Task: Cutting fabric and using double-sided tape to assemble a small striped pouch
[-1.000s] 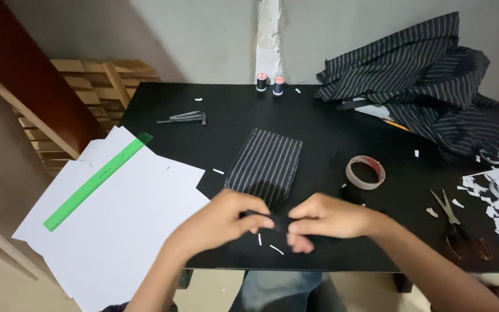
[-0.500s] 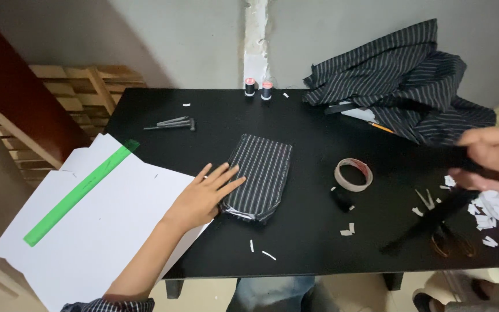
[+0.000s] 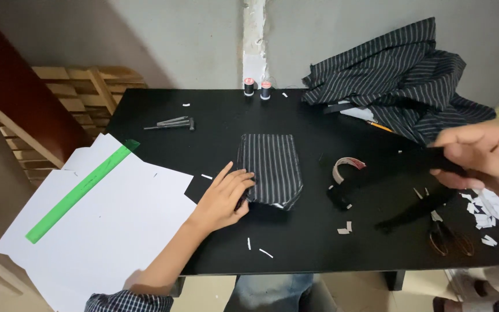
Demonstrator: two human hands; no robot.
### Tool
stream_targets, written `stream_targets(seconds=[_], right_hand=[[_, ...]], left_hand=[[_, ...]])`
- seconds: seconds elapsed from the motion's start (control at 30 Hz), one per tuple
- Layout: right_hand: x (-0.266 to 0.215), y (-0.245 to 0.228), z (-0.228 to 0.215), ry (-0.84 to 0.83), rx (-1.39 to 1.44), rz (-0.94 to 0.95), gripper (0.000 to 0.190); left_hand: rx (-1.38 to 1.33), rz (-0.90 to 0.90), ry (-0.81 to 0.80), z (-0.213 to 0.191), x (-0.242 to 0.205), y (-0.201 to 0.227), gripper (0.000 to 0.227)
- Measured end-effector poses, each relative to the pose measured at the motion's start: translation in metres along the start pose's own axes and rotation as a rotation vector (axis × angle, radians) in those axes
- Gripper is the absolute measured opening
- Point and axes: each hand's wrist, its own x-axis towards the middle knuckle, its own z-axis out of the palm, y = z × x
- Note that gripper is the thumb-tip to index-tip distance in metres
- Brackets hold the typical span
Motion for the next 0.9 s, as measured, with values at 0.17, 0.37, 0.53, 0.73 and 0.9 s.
stream_targets(seconds=[0.17,0.37,0.53,0.73,0.9], right_hand=[[0.016,-0.03,0.006,0.01,-0.102,-0.006,0.034],[0.052,-0.101,0.049,0.008,-0.231,-0.185,0.035],[0.074,-0.121,0.075,0.058,-0.179,-0.03,0.023],[0.09,-0.137,0.087,0.068,-0.334,-0.007,0.024],[0.102,-0.154,0.081,0.107,-0.603,-0.196,0.023]], left_hand=[[-0.281,-0.187,0.266,-0.019,0.026,0.022,0.035],[-0.362,-0.426,0.645,-0.022,0.053,0.023,0.037],[-0.216,-0.508,0.587,-0.001,0.048,0.0,0.063],[-0.466,-0.665,0.443,0.02,0.034,-0.001,0.096],[-0.486,-0.737,0.406,0.039,0.023,0.002,0.092]])
